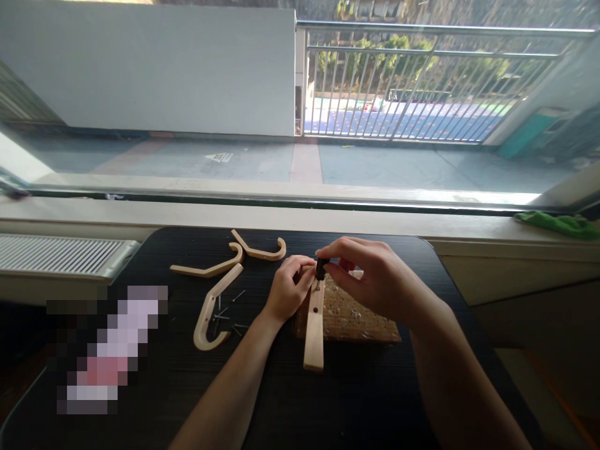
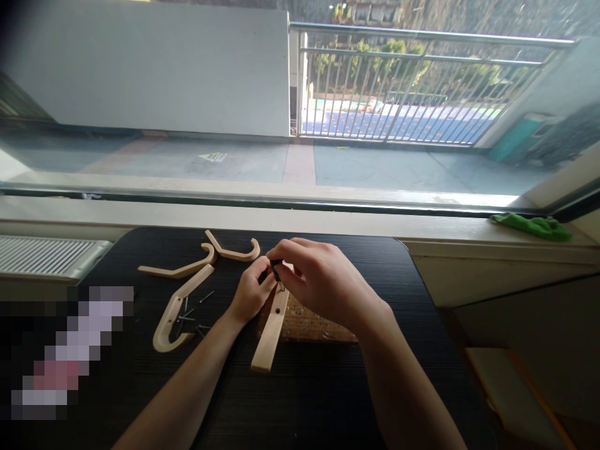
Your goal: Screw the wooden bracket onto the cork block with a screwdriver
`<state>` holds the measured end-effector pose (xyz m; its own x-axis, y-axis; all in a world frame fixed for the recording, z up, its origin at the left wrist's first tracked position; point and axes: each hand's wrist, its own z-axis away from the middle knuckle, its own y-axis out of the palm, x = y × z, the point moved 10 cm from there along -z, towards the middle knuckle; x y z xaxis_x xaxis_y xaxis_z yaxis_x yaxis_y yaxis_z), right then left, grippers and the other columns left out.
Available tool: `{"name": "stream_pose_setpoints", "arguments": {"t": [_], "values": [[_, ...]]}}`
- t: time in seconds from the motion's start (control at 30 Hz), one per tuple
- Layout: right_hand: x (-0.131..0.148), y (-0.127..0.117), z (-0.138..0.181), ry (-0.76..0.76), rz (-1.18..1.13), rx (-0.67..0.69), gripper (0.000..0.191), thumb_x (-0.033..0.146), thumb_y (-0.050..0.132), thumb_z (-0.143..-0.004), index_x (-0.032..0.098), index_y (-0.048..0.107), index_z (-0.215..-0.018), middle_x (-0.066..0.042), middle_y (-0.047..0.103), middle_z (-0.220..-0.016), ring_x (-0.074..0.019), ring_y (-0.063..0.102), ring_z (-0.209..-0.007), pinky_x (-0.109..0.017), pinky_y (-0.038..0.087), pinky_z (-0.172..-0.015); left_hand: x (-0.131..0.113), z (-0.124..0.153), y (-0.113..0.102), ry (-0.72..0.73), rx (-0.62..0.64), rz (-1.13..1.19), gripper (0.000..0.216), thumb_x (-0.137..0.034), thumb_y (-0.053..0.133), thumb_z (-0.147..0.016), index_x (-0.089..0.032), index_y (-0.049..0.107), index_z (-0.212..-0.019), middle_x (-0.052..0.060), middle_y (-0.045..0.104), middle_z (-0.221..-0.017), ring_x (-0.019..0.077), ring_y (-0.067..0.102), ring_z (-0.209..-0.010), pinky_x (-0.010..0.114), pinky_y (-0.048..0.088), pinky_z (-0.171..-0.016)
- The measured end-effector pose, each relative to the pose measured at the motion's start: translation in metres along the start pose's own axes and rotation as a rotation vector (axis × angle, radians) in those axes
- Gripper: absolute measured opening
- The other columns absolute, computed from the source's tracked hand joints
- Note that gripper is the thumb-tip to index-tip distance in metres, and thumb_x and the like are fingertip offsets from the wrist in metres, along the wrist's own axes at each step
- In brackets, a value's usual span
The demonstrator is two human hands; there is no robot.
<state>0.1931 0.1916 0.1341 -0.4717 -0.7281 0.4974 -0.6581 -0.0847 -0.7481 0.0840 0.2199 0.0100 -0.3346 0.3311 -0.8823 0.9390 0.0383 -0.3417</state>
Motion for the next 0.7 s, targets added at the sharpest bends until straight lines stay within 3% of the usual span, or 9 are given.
{"name": "stream_pose_setpoints", "arguments": {"t": [0.53,0.7], "values": [[0.0001,-0.0008,-0.0014,-0.003,0.002,-0.007,0.014,0.011,0.059,-0.087,0.019,0.064,-0.098,0.001,0.065,-0.077,-0.0095,0.057,-0.064,-0.021,0.041,-0.062,-0.0029,-0.0001,-0.0033,0.015,-0.032,0.020,0.012,-0.024,0.055,-0.081,-0.018,0.059,-0.072,0.006,0.064,-0.085,0.0187,0.060,-0.085,0.031,0.050,-0.082],[-0.0028,0.0006,-0.0004,0.018,0.001,-0.002,0.013,0.013,0.058,-0.089,0.019,0.064,-0.099,-0.002,0.071,-0.088,-0.0112,0.060,-0.069,-0.023,0.044,-0.065,-0.0015,-0.0001,-0.0012,-0.011,-0.010,0.042,0.011,-0.024,0.054,-0.081,-0.017,0.059,-0.074,0.006,0.065,-0.082,0.0176,0.060,-0.080,0.030,0.050,-0.077]]}}
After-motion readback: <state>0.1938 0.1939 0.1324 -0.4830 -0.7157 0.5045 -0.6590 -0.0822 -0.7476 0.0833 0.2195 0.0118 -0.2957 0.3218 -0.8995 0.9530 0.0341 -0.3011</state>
